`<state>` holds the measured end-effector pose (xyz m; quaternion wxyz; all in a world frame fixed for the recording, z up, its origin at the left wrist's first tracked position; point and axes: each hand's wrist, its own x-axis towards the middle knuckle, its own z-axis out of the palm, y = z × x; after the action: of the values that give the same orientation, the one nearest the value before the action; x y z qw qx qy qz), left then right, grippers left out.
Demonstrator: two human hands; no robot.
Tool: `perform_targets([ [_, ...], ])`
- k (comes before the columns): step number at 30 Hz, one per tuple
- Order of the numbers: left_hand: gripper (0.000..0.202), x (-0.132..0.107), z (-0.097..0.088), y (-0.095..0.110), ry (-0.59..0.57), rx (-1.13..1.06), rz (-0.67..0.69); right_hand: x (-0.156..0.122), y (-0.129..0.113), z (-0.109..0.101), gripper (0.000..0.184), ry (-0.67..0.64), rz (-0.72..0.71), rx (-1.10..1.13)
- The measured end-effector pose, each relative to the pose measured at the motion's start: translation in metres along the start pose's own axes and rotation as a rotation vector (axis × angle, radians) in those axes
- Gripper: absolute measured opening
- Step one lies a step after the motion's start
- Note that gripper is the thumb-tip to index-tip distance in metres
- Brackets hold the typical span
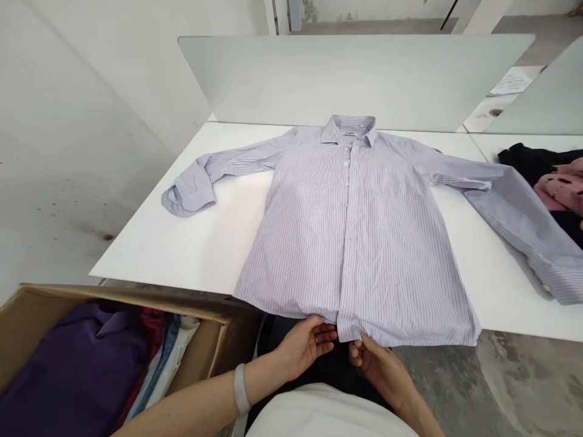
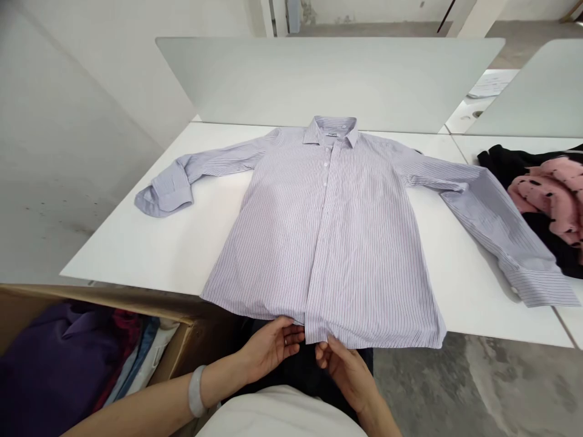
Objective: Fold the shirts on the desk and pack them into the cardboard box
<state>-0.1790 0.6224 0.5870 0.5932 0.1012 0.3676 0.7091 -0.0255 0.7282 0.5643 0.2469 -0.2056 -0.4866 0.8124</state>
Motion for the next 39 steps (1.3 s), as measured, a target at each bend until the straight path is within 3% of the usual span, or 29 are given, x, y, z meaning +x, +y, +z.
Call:
perform_targets([
  [4,0.007,0.001,-0.001,-0.002,-0.002,0.021,0.035,0.000,-0.001,-0.001,0.036,-0.058,0.083,0.173],
  [8,0.008,0.001,-0.003,-0.004,-0.038,0.040,0.070,0.003,-0.002,0.004,0.038,-0.097,0.091,0.191],
  [13,0.014,-0.003,-0.003,-0.003,-0.192,0.066,0.057,0.004,0.000,0.009,0.037,-0.057,-0.012,-0.060],
  [16,0.026,-0.003,-0.003,-0.003,-0.209,0.080,0.078,0.005,0.005,0.004,0.039,0.009,-0.052,-0.225],
  [21,0.028,0.000,-0.007,-0.011,-0.156,0.142,0.075,0.015,0.017,-0.001,0.037,0.142,-0.085,-0.271],
  [25,0.023,-0.003,-0.009,-0.009,-0.130,0.168,0.049,0.022,0.019,0.009,0.057,0.144,-0.159,-0.079],
  [28,0.021,-0.014,-0.012,0.005,-0.059,0.101,0.063,0.020,0.018,0.013,0.064,0.214,-0.195,-0.052],
  [32,0.022,-0.037,-0.026,0.028,0.094,-0.085,0.215,0.014,0.015,0.007,0.048,0.264,-0.188,-0.078],
  [39,0.017,-0.062,-0.059,0.046,0.258,-0.104,0.358,0.009,0.010,-0.008,0.041,0.288,-0.166,-0.133],
])
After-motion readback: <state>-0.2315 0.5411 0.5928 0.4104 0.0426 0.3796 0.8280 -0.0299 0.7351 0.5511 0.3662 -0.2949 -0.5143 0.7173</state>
